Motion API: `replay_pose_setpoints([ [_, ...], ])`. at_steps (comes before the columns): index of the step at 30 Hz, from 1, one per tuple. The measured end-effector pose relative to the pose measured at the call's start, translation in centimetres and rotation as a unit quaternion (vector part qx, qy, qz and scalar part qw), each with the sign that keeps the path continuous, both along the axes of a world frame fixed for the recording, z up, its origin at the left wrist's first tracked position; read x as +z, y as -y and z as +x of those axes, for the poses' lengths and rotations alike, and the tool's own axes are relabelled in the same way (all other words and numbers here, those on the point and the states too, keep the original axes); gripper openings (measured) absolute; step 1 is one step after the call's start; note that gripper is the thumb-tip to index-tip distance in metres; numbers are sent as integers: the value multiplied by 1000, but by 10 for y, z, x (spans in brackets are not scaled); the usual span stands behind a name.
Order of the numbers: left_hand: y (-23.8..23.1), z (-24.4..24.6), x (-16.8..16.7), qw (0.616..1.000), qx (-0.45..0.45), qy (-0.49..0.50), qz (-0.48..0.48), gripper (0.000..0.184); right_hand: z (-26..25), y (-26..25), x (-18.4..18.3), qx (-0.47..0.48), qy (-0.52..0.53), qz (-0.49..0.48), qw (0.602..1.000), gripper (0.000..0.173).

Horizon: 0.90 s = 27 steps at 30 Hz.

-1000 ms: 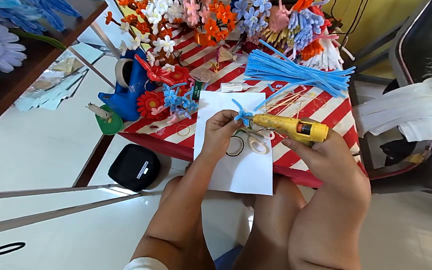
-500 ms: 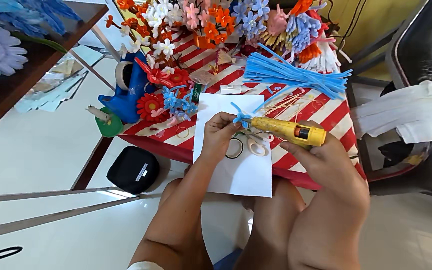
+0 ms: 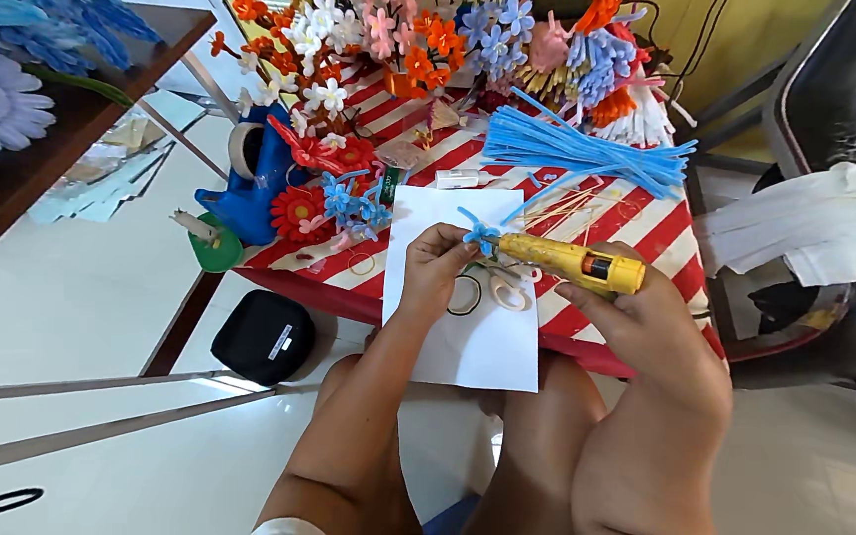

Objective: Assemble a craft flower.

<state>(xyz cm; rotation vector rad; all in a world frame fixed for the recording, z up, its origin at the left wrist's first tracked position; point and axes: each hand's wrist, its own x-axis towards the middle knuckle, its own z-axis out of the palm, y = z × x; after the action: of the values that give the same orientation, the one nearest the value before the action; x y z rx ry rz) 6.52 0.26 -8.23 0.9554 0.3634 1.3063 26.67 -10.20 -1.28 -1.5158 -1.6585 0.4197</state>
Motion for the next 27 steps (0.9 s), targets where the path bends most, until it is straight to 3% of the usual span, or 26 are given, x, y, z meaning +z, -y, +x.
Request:
replay_pose_setpoints([
  [15, -2, -2, -1, 1000, 19, -24, -7, 18, 26, 9, 4, -51, -19, 6, 998, 35],
  [19, -2, -4, -1, 999, 18, -31, -10, 18, 52, -10, -13, -117, -9, -57, 991, 31],
  [24, 0, -5, 3, 999, -6, -23, -30, 21, 72, -34, -41, -144, -30, -202, 968, 29],
  [27, 1, -6, 2, 999, -29, -20, -28, 21, 79, -29, -44, -117, -76, -168, 976, 46],
])
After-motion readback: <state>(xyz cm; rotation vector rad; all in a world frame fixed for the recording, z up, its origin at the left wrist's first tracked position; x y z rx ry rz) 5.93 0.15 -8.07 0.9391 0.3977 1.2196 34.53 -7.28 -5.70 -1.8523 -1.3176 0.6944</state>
